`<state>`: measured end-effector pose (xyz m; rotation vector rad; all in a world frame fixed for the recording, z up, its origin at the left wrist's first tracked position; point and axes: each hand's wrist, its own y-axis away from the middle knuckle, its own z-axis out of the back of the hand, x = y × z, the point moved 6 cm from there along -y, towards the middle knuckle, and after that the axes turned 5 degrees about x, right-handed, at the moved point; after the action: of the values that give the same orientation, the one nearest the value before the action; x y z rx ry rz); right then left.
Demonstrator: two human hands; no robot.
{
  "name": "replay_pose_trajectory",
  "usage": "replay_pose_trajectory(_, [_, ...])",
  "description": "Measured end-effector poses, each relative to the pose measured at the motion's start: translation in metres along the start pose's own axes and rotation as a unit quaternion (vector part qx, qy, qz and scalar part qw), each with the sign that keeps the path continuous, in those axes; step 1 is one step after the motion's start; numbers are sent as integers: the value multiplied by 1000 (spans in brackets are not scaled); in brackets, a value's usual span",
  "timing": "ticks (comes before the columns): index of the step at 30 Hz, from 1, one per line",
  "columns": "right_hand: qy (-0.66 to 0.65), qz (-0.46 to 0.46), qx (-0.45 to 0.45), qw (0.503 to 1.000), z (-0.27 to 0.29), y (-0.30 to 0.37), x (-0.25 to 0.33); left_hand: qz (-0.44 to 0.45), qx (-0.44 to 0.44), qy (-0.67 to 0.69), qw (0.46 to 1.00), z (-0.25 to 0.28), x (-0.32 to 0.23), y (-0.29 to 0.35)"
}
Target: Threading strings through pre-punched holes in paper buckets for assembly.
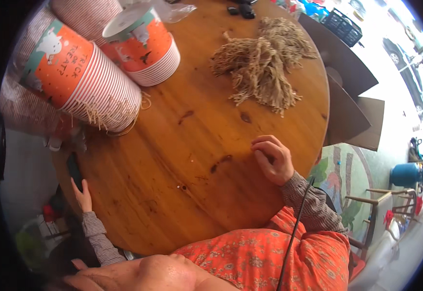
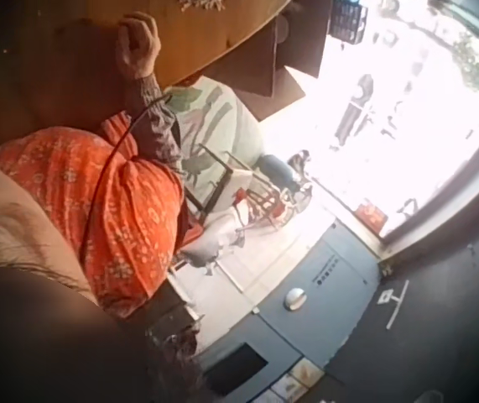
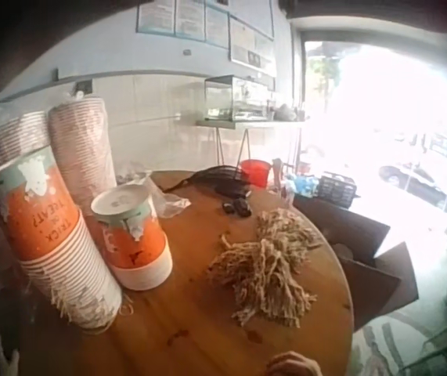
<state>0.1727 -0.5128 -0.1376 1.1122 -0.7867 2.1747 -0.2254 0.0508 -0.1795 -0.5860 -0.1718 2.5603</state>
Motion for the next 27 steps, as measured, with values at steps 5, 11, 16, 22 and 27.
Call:
replay_pose_trajectory(5, [-9,11,-37,999,4,4,-4,20,10,-16,1000,-6,82,-83])
replay_pose_trajectory(11, [-11,-13,-10,1000,3,5,-8,7,33,-33,999,13,109,-124])
replay_pose_trajectory(16, [20,36,-21,999,2,-13,-2,38,-19,-119,992,7,74,-94])
replay_pose_trajectory(22, [-35,46,-6,998,-11,-90,13,-91,58,216,970,-50,-76,12])
replay_pose_trajectory(27, [-212,61,-41,974,-9,-141,10,-262,45,180,947,-46,-261,113])
